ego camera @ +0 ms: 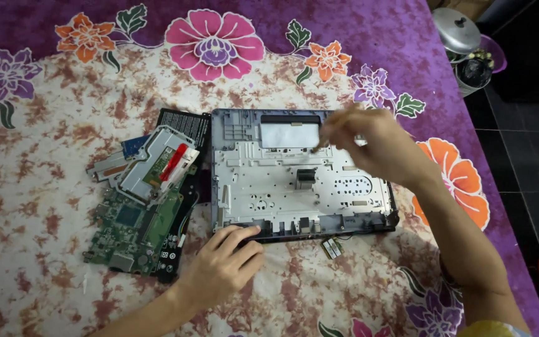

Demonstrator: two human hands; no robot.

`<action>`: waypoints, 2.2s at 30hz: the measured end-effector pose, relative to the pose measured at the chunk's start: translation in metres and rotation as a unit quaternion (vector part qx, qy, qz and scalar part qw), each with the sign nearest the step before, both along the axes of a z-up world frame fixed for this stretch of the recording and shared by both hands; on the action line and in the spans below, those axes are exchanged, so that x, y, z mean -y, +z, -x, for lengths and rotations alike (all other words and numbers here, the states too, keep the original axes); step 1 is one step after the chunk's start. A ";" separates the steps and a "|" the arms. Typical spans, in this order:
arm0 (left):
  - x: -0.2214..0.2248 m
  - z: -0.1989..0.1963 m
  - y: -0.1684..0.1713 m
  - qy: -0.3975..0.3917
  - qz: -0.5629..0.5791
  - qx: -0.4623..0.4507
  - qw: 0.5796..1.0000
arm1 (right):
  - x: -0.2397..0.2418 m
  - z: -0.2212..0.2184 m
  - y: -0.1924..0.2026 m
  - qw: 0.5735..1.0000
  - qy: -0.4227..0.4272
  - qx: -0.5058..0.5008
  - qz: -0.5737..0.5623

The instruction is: Disassembling a laptop and cleaning the motherboard and internal components using a screwdriver and a brush.

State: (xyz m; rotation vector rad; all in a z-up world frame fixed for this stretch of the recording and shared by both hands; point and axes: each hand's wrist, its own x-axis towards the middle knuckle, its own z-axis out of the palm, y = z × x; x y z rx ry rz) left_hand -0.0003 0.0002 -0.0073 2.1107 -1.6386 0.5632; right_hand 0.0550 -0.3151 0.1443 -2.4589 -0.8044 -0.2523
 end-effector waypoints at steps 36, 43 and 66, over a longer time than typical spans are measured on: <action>0.001 0.000 -0.002 0.005 -0.002 0.008 1.000 | 0.072 0.025 -0.037 0.973 -0.208 0.000 0.103; 0.001 0.001 0.019 -0.001 0.018 -0.029 0.999 | 0.044 0.026 -0.019 0.986 -0.114 -0.102 -0.059; -0.084 -0.126 0.077 0.424 -0.145 -0.268 0.853 | 0.008 0.055 -0.040 0.988 -0.018 0.143 -0.058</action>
